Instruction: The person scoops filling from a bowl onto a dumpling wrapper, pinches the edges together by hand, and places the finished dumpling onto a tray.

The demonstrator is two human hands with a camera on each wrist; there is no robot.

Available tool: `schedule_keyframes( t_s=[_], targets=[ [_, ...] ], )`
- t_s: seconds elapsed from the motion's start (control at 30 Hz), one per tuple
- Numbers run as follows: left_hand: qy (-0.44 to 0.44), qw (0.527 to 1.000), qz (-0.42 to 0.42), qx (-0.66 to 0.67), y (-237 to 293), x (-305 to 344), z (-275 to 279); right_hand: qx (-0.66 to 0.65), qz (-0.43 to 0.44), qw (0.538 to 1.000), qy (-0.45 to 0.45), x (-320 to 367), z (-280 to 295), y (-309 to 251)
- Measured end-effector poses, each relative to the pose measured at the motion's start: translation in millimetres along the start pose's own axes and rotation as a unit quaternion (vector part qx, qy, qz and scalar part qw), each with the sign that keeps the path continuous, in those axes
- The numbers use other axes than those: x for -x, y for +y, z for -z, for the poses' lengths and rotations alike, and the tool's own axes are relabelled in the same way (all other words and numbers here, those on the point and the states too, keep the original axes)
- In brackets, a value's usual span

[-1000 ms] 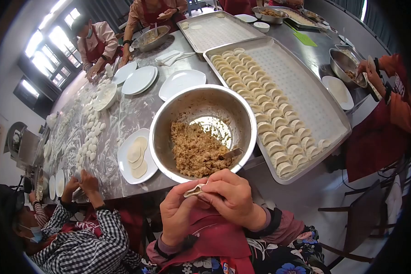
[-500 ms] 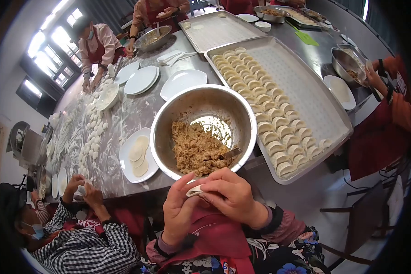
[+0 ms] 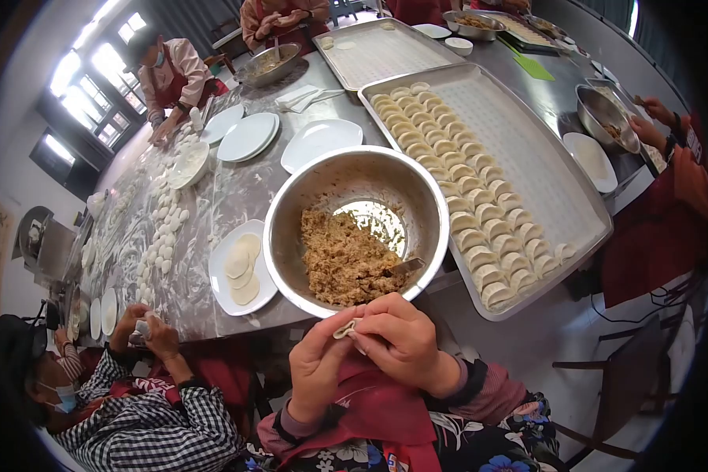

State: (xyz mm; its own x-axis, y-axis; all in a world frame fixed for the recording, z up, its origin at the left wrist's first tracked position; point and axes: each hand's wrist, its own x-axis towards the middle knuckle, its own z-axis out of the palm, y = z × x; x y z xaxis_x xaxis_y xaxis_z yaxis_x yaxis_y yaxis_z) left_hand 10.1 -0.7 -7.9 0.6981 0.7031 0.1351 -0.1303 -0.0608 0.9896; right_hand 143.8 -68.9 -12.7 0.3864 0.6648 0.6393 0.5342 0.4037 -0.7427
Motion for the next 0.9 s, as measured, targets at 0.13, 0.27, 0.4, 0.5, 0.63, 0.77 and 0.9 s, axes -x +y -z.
schedule_keyframes(
  t_s=[0.13, 0.27, 0.4, 0.5, 0.63, 0.77, 0.9],
  targets=[
    [-0.009, 0.999, 0.004, 0.04, -4.0, 1.1, -1.1, -0.024, -0.065, 0.997, 0.015, 2.4, -1.0, -4.4],
    [0.0, 0.999, -0.008, 0.032, -6.4, 1.0, 0.3, 0.003, -0.107, 0.994, -0.021, -2.2, 1.6, -8.9],
    [0.011, 0.997, 0.012, 0.077, -4.1, 0.0, -3.0, 0.012, -0.002, 1.0, -0.008, 2.5, -1.1, -0.1],
    [0.027, 0.991, 0.032, 0.126, -7.8, -0.6, -2.6, 0.011, 0.016, 1.0, 0.002, 1.1, -5.1, -0.7],
    [0.043, 0.997, 0.027, 0.054, -6.4, 0.7, -1.6, 0.022, -0.009, 1.0, 0.01, -2.1, -6.8, -1.4],
    [0.042, 0.998, 0.045, -0.006, -1.3, 0.4, 0.8, 0.031, 0.008, 0.999, 0.011, 2.5, -9.3, 3.6],
    [0.005, 0.999, 0.033, -0.023, -2.2, 1.2, 0.3, 0.039, 0.01, 0.999, 0.005, 0.0, -5.2, 2.3]
  ],
)
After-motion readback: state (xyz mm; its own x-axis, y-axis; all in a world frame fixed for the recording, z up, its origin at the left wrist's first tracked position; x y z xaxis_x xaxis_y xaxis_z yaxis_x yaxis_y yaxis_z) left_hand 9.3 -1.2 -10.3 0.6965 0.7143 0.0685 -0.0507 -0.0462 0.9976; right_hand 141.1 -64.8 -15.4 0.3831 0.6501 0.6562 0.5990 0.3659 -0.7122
